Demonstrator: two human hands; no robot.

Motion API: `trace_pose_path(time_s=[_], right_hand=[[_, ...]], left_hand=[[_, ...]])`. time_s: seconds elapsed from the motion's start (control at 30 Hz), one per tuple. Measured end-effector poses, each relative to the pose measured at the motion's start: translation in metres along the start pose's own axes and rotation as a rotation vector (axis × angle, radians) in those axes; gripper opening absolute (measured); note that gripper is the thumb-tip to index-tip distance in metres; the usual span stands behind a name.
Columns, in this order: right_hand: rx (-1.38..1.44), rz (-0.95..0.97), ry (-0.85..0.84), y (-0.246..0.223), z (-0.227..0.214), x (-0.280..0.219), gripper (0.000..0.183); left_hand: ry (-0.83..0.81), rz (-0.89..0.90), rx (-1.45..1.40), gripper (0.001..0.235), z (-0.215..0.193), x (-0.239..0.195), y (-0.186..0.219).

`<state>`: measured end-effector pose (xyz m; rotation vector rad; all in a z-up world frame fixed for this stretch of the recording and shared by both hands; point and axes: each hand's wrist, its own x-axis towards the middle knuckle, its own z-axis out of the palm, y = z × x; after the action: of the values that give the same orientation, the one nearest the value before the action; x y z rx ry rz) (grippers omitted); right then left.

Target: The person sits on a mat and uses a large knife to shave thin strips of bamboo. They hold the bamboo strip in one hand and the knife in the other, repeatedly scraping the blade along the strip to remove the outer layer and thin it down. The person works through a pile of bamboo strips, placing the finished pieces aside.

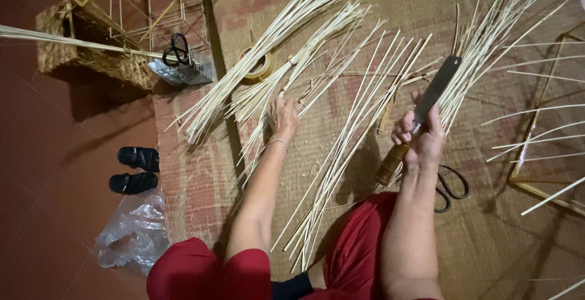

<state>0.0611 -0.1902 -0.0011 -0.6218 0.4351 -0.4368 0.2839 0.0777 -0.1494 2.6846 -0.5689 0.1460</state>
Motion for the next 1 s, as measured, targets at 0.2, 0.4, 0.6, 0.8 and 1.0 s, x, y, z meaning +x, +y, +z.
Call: trace_pose_path(time_s=[0.2,0.4,0.6,0.8,1.0], right_hand=[[0.002,-0.049,-0.013,-0.003,0.005,-0.002,0.049],[-0.134,-0.046,0.046,-0.006,0.024,-0.008,0.05],[-0.106,-0.071,0.101,-0.007,0.026,-0.01,0.05],[-0.116,-0.081,0.105,-0.009,0.019,-0.007,0.05],[-0.119,-0.068,0.083,-0.005,0.02,-0.006,0.049]], left_hand=[[-0.084,-0.007,0.075,0.075,-0.032,-0.009,0.007],[-0.256,-0.098,0.011,0.09,-0.032,-0.006,0.002],[-0.24,-0.095,-0.059,0.017,-0.004,-0.013,-0.017],[0.099,0.1,-0.058,0.033,-0.022,-0.008,-0.007],[-0.425,0.161,-0.077,0.02,-0.048,-0.05,0.079]])
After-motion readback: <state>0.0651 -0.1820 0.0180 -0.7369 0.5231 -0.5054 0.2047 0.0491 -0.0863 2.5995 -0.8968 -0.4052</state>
